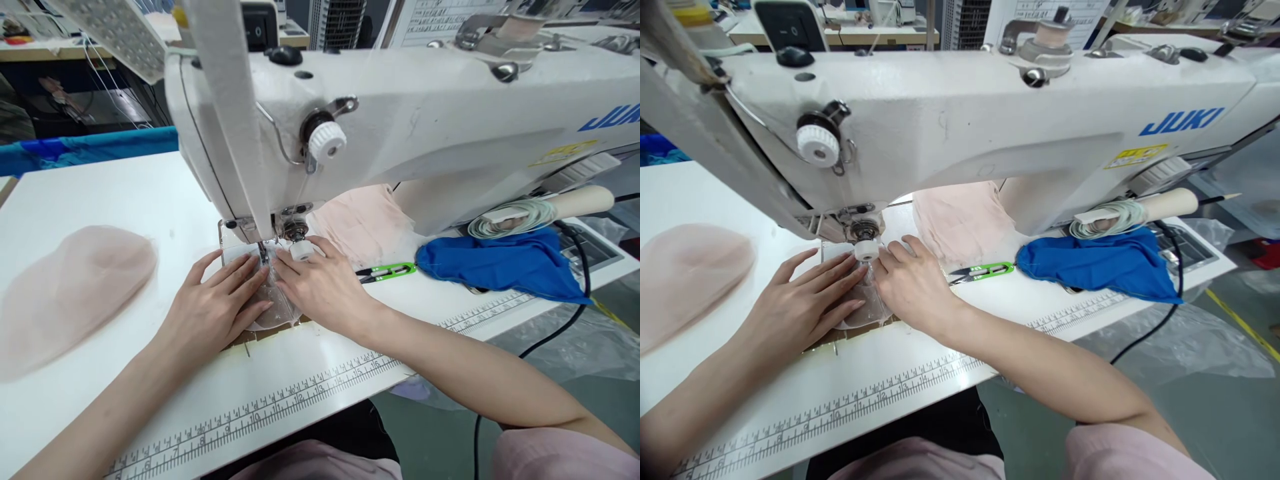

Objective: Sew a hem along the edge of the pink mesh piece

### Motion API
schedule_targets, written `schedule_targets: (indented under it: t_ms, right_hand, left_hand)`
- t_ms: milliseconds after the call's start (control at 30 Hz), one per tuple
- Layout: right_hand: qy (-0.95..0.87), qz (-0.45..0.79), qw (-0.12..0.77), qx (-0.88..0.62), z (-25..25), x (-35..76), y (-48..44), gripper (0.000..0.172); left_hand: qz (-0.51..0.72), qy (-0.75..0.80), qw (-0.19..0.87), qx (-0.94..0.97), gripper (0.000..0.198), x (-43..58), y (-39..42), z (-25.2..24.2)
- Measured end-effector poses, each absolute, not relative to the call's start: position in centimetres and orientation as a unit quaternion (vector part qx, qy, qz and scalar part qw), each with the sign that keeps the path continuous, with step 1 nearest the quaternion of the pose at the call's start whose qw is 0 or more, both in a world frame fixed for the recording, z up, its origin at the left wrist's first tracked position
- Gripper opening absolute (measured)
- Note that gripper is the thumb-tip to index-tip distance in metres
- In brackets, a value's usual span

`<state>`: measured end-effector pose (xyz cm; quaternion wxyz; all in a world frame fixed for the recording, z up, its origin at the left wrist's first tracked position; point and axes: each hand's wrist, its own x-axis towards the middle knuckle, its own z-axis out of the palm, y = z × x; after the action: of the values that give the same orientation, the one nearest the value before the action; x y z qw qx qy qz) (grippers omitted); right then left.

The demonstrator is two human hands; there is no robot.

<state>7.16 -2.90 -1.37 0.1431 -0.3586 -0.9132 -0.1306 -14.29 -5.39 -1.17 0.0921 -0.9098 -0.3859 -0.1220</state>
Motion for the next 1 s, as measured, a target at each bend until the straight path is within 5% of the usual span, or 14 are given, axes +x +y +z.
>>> schedule_targets:
  t_ms: [233,433,600,733,867,1000]
  right_hand:
    - [-0.916,-0.135,0.156,-0.344,-1.2,7.4,-3.0,0.027]
    - [-0.933,-0.100,0.174,-0.300,-0.7,7.9,-2.8,0.020]
    - [-0.950,0.028,0.139,-0.279,1.5,8.8,-2.5,0.024]
    - [-0.958,0.087,0.101,-0.253,2.4,9.3,-2.5,0.062]
    - [-0.959,-0.010,0.129,-0.253,1.1,8.7,-2.8,0.009]
    - [-0.957,-0.056,0.183,-0.217,-0.1,8.2,-3.1,0.023]
  left_hand:
    - [-0.132,-0.390,0.092,-0.907,0.046,-14.3,-5.3,-1.2]
    - [-0.157,-0.312,0.109,-0.930,0.075,-14.6,-5.9,-0.7]
    - [-0.193,-0.271,0.124,-0.935,0.038,-14.5,-6.3,-0.8]
    - [-0.213,-0.323,0.075,-0.919,0.022,-14.3,-6.3,-0.8]
    - [-0.221,-0.333,0.074,-0.914,0.023,-14.2,-6.3,-0.8]
    - [-0.189,-0.326,0.123,-0.918,0.034,-14.2,-6.3,-1.1]
